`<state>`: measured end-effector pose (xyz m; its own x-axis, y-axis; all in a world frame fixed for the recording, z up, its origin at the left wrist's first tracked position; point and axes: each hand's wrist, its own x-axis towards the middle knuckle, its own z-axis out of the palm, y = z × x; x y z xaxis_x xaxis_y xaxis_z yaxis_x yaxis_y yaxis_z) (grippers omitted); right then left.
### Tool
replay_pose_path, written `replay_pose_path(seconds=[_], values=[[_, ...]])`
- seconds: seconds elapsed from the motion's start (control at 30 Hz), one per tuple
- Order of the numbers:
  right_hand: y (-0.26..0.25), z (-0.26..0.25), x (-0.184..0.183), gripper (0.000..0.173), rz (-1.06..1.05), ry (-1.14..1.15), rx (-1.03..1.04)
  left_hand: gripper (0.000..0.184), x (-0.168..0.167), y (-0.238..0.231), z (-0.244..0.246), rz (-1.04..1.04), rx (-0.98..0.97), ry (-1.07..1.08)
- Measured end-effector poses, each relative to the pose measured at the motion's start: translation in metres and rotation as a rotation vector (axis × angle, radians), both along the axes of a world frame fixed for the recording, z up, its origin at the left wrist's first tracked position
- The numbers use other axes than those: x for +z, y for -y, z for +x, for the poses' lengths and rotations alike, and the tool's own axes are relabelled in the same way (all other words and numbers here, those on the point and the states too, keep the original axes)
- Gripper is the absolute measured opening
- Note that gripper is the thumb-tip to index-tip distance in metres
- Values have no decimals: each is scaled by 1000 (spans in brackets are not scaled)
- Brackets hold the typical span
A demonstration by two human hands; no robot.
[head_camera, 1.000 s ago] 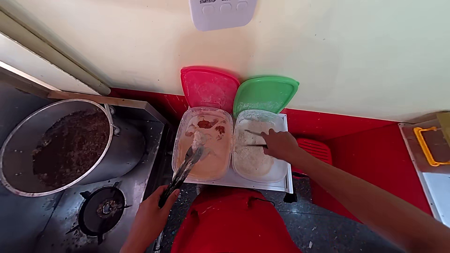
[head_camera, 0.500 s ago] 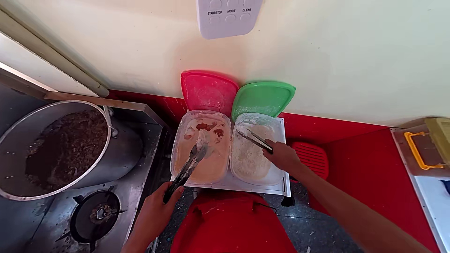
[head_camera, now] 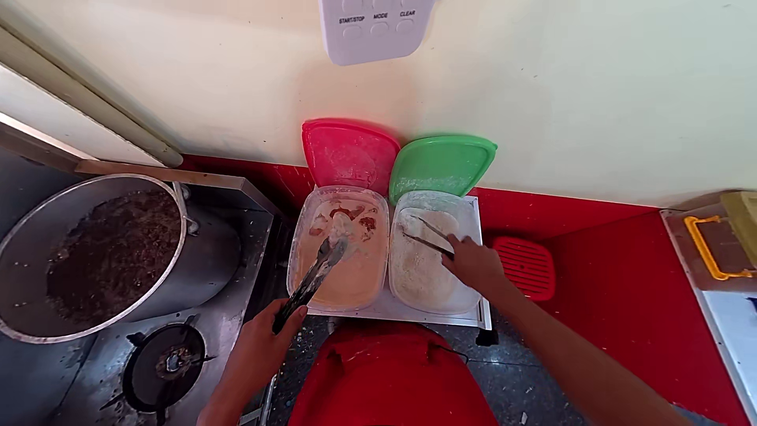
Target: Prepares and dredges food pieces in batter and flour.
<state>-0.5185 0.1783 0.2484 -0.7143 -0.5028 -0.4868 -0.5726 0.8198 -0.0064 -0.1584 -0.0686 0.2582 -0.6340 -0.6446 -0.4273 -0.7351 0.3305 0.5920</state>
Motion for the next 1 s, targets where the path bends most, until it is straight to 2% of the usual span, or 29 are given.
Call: replay_pose_path(seconds=[0.1,0.17,0.27,0.37,0.5,0.6,0.73,0.8,0.87,0.93,1.0], values=[[30,-15,-4,38,64,-11,132,61,4,-2,2,-19,-7,-4],[12,-17,2,32,-44,-47,128,60,5,-2,5,-39,3,-31],[-36,-19,4,35,-87,-34,51,59,2,-8,11,-37,45,-36],[-71,-18,0,48,-110,-16,-49,60,0,-8,11,-36,55,-13],[-95,-17,-9,50,-173,-24,-106,60,10,0,0,-58,19,-2],[-108,-18,-8,49,-188,-18,-152,57,30,6,-16,-71,-29,17],[-130,-15,7,50,-307,-27,-234,58,58,7,-45,-120,-166,-10],[-146,-12,15,51,-385,-68,-285,60,72,2,-67,-83,-276,24],[-160,-8,21,52,-424,-93,-317,54,86,-8,-100,14,-386,106],[-168,-5,27,53,-403,-91,-329,50,82,-23,-141,73,-503,211],[-172,-2,30,51,-375,-88,-339,51,57,-40,-183,58,-611,314]])
